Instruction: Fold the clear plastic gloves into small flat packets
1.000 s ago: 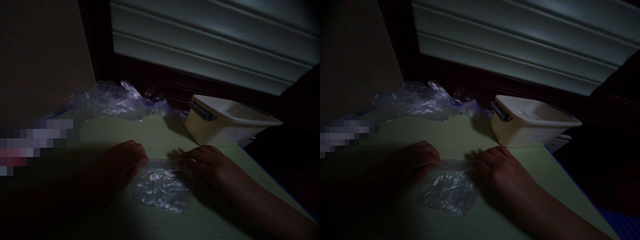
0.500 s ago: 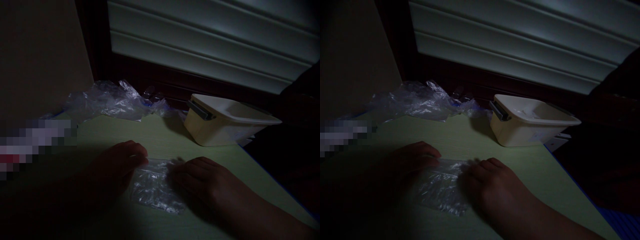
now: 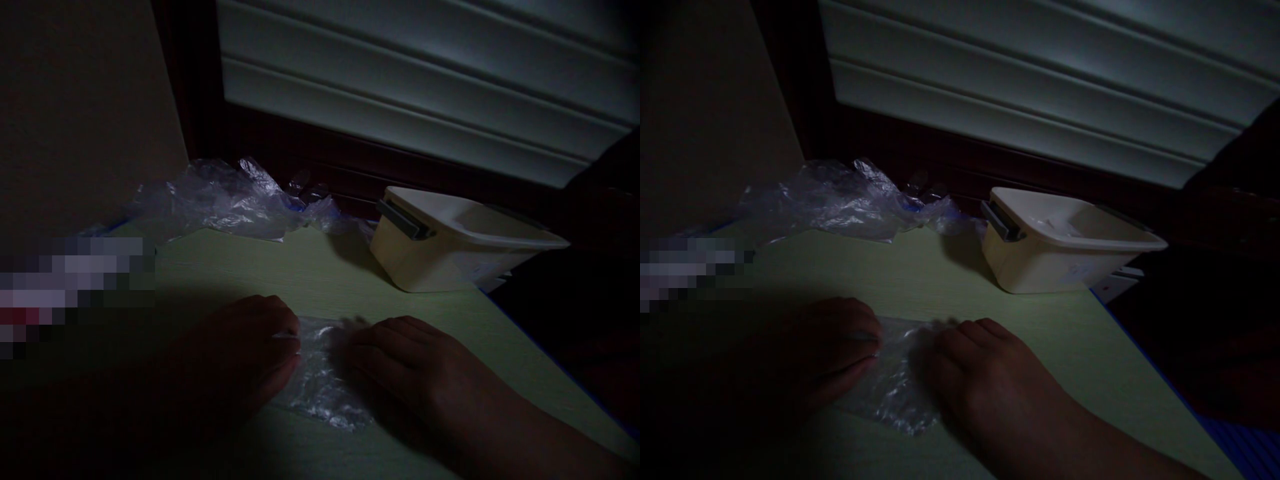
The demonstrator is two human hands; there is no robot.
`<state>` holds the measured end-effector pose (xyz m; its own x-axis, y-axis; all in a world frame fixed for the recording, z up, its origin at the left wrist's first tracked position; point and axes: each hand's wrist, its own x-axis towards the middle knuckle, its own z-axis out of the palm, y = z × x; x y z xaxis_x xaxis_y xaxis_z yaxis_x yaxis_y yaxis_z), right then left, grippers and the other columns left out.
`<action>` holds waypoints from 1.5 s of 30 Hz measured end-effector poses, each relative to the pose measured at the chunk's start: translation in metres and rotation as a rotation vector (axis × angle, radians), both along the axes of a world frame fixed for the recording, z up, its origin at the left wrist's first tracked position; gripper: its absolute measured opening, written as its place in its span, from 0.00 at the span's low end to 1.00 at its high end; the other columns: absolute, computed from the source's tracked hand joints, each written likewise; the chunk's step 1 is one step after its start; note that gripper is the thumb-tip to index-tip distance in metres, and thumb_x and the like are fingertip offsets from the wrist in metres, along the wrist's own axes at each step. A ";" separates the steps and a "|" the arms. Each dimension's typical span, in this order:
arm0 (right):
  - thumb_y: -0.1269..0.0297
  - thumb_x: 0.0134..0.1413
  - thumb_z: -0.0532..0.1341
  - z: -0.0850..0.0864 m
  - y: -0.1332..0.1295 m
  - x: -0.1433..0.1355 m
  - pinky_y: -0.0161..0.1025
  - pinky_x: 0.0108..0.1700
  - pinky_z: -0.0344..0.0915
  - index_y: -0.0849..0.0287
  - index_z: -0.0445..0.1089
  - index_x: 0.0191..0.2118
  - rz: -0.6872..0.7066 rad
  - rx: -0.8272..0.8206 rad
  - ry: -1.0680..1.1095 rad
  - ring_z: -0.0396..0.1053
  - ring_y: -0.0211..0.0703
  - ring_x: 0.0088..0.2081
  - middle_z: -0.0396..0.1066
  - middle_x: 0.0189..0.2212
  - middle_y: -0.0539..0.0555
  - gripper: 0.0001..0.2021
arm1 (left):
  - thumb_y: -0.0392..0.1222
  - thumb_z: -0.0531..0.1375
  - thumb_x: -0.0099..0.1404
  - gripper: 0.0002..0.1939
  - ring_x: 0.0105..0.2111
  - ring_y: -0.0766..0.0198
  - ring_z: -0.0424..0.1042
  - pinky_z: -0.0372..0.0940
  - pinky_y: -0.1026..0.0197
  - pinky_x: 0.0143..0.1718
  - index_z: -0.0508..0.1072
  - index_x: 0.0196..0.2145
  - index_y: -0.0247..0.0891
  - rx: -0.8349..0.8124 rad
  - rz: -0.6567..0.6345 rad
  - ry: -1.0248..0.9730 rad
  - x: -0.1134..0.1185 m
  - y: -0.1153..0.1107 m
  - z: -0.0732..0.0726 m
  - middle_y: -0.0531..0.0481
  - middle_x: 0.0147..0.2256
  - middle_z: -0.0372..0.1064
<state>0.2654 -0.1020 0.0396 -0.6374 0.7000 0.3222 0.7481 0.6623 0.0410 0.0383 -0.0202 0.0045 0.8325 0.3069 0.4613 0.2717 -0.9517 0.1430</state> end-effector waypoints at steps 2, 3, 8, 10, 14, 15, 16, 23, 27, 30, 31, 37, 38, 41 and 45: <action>0.77 0.55 0.61 0.001 -0.002 -0.001 0.40 0.32 0.68 0.62 0.73 0.34 -0.006 -0.001 -0.004 0.70 0.44 0.28 0.74 0.30 0.54 0.05 | 0.32 0.50 0.70 0.13 0.32 0.62 0.66 0.60 0.59 0.35 0.71 0.30 0.36 0.017 0.000 0.010 0.000 0.000 -0.001 0.51 0.32 0.69; 0.77 0.53 0.62 0.001 -0.002 -0.002 0.40 0.30 0.68 0.62 0.73 0.34 -0.009 -0.006 -0.011 0.69 0.43 0.27 0.74 0.29 0.54 0.05 | 0.32 0.49 0.70 0.14 0.32 0.62 0.66 0.61 0.60 0.35 0.71 0.29 0.36 0.025 0.007 0.013 0.000 0.000 0.000 0.50 0.32 0.69; 0.79 0.48 0.66 0.000 -0.004 -0.002 0.37 0.26 0.66 0.61 0.73 0.33 -0.039 -0.050 -0.053 0.67 0.41 0.25 0.72 0.27 0.51 0.07 | 0.34 0.44 0.74 0.21 0.31 0.62 0.68 0.64 0.59 0.35 0.71 0.28 0.35 0.160 0.018 -0.044 0.000 -0.006 0.008 0.50 0.29 0.71; 0.79 0.48 0.66 -0.001 -0.003 -0.001 0.37 0.26 0.65 0.61 0.73 0.33 -0.054 -0.036 -0.061 0.68 0.41 0.25 0.72 0.27 0.51 0.07 | 0.36 0.41 0.75 0.25 0.29 0.62 0.68 0.64 0.59 0.33 0.71 0.25 0.36 0.256 0.035 -0.057 0.000 -0.008 0.009 0.50 0.27 0.71; 0.79 0.49 0.65 -0.002 -0.002 0.002 0.37 0.24 0.64 0.61 0.72 0.31 -0.078 -0.032 -0.080 0.68 0.40 0.23 0.72 0.25 0.50 0.06 | 0.36 0.40 0.75 0.28 0.26 0.61 0.67 0.63 0.58 0.29 0.71 0.23 0.38 0.363 0.094 -0.045 -0.001 -0.009 0.006 0.50 0.24 0.70; 0.79 0.48 0.64 -0.002 -0.002 0.002 0.37 0.24 0.63 0.61 0.72 0.30 -0.084 -0.033 -0.084 0.68 0.40 0.23 0.72 0.25 0.50 0.06 | 0.36 0.41 0.75 0.27 0.25 0.61 0.67 0.63 0.58 0.28 0.71 0.23 0.38 0.378 0.102 -0.043 -0.002 -0.010 0.005 0.50 0.23 0.70; 0.79 0.48 0.64 -0.002 -0.002 0.002 0.37 0.23 0.63 0.60 0.72 0.30 -0.090 -0.033 -0.087 0.68 0.40 0.23 0.72 0.25 0.50 0.07 | 0.36 0.43 0.74 0.26 0.25 0.60 0.67 0.63 0.58 0.28 0.71 0.22 0.39 0.389 0.117 -0.034 -0.002 -0.010 0.004 0.50 0.23 0.70; 0.78 0.52 0.61 0.000 -0.002 0.003 0.38 0.26 0.66 0.60 0.72 0.29 -0.124 -0.037 -0.060 0.69 0.42 0.23 0.72 0.25 0.51 0.06 | 0.36 0.44 0.74 0.28 0.24 0.61 0.65 0.60 0.59 0.25 0.69 0.18 0.39 0.427 0.169 -0.031 0.001 -0.014 0.010 0.51 0.20 0.66; 0.75 0.59 0.55 -0.001 -0.001 -0.001 0.41 0.30 0.69 0.62 0.72 0.29 -0.093 -0.013 0.039 0.70 0.45 0.27 0.72 0.27 0.56 0.10 | 0.36 0.41 0.75 0.29 0.25 0.61 0.65 0.61 0.58 0.25 0.68 0.19 0.37 0.426 0.136 -0.098 0.003 -0.013 0.010 0.49 0.22 0.66; 0.71 0.64 0.51 0.001 -0.002 -0.004 0.44 0.37 0.72 0.63 0.73 0.35 -0.048 -0.047 0.098 0.72 0.47 0.33 0.75 0.34 0.60 0.13 | 0.36 0.40 0.76 0.27 0.27 0.63 0.66 0.62 0.60 0.27 0.68 0.22 0.36 0.378 0.154 -0.087 0.002 -0.013 0.007 0.50 0.25 0.67; 0.70 0.65 0.51 0.002 -0.002 -0.005 0.44 0.41 0.72 0.64 0.73 0.38 -0.034 -0.076 0.112 0.73 0.47 0.36 0.75 0.37 0.61 0.13 | 0.36 0.40 0.76 0.26 0.27 0.63 0.66 0.62 0.61 0.27 0.68 0.23 0.36 0.370 0.153 -0.074 0.002 -0.014 0.007 0.50 0.26 0.67; 0.57 0.64 0.55 0.002 0.007 -0.012 0.46 0.60 0.62 0.75 0.58 0.62 0.063 -0.356 0.135 0.60 0.52 0.61 0.60 0.61 0.70 0.29 | 0.30 0.40 0.72 0.23 0.23 0.63 0.65 0.58 0.60 0.24 0.69 0.27 0.36 0.381 0.119 0.022 -0.004 -0.014 0.005 0.49 0.27 0.68; 0.55 0.64 0.55 0.000 0.010 -0.012 0.47 0.61 0.60 0.76 0.56 0.63 0.075 -0.392 0.125 0.57 0.53 0.63 0.57 0.63 0.71 0.31 | 0.30 0.40 0.72 0.23 0.23 0.63 0.66 0.59 0.60 0.24 0.69 0.27 0.36 0.372 0.120 0.035 -0.004 -0.014 0.004 0.49 0.27 0.68; 0.53 0.64 0.53 -0.003 0.014 -0.010 0.51 0.64 0.55 0.76 0.53 0.65 0.102 -0.466 0.086 0.51 0.55 0.66 0.52 0.64 0.72 0.33 | 0.33 0.41 0.72 0.23 0.21 0.62 0.65 0.57 0.59 0.20 0.70 0.26 0.36 0.362 0.108 0.034 -0.005 -0.013 0.001 0.48 0.26 0.68; 0.53 0.65 0.53 0.002 0.009 -0.002 0.51 0.65 0.53 0.72 0.53 0.65 0.049 -0.511 0.016 0.51 0.53 0.66 0.51 0.65 0.69 0.32 | 0.33 0.41 0.72 0.25 0.21 0.63 0.66 0.58 0.60 0.21 0.70 0.23 0.36 0.394 0.120 -0.002 -0.003 -0.013 0.002 0.48 0.24 0.68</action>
<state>0.2633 -0.0934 0.0420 -0.6710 0.7402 -0.0433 0.7136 0.6289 -0.3085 0.0353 -0.0329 0.0065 0.8006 0.2014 0.5643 0.3839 -0.8955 -0.2250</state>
